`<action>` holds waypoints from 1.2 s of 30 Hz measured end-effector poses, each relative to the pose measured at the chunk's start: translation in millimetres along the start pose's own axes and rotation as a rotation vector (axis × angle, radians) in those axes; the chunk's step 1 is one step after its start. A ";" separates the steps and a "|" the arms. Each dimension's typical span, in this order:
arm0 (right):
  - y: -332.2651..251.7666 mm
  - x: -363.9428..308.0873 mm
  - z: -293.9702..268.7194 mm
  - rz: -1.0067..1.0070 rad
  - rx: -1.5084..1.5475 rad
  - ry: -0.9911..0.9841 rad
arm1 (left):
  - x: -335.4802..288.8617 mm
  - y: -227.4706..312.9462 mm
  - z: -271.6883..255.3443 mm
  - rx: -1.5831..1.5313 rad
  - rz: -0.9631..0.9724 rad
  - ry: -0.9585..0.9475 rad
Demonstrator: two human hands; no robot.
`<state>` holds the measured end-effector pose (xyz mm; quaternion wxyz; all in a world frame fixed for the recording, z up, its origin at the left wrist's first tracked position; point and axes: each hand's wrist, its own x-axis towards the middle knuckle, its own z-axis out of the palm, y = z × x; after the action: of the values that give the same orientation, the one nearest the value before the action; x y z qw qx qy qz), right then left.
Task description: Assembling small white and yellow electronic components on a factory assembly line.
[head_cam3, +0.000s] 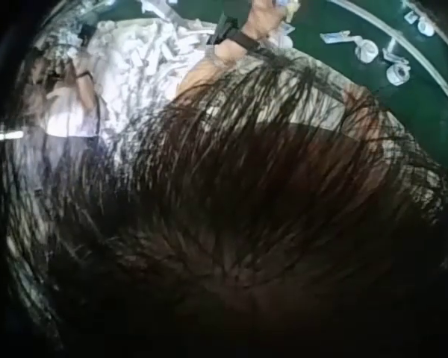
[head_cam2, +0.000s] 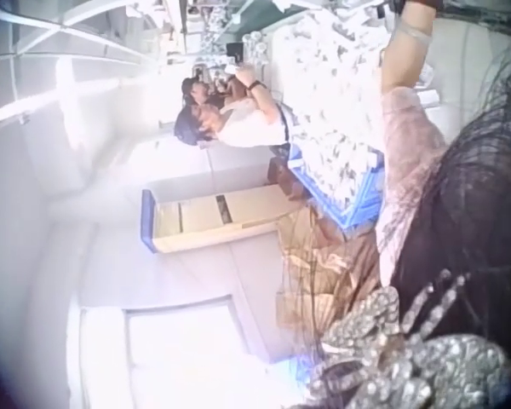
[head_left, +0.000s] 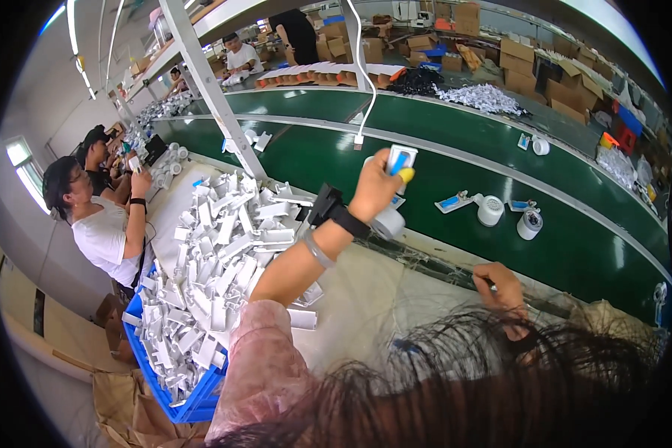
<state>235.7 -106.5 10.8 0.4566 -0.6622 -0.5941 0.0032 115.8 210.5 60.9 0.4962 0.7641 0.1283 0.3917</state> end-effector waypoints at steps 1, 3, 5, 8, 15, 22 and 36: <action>-2.4 0.7 5.8 -0.040 0.011 0.011 | -14.1 18.5 18.6 -0.185 -0.001 -0.021; -18.6 8.0 11.9 -0.062 -0.009 -0.023 | -46.3 48.9 40.0 -0.350 -0.116 -0.101; -30.1 9.6 17.7 -0.116 -0.134 0.088 | -74.0 65.7 68.7 -0.597 -0.130 -0.159; -26.9 4.0 14.3 -0.015 -0.067 -0.004 | -98.8 63.9 102.2 -0.847 -0.172 -0.172; -7.0 5.2 -6.1 0.433 0.514 -0.075 | -94.2 56.3 92.3 -0.714 -0.344 -0.195; -10.8 6.4 -7.9 0.213 0.127 -0.194 | -69.2 73.5 44.7 0.034 -0.438 -1.174; -7.9 -3.4 5.2 -0.180 -0.530 -0.080 | -88.2 40.1 74.1 -0.250 -0.620 -1.154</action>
<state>225.6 -107.0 10.8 0.2423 -0.7026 -0.6480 -0.1667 103.6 91.2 38.9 0.6598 0.7157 0.0097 -0.2288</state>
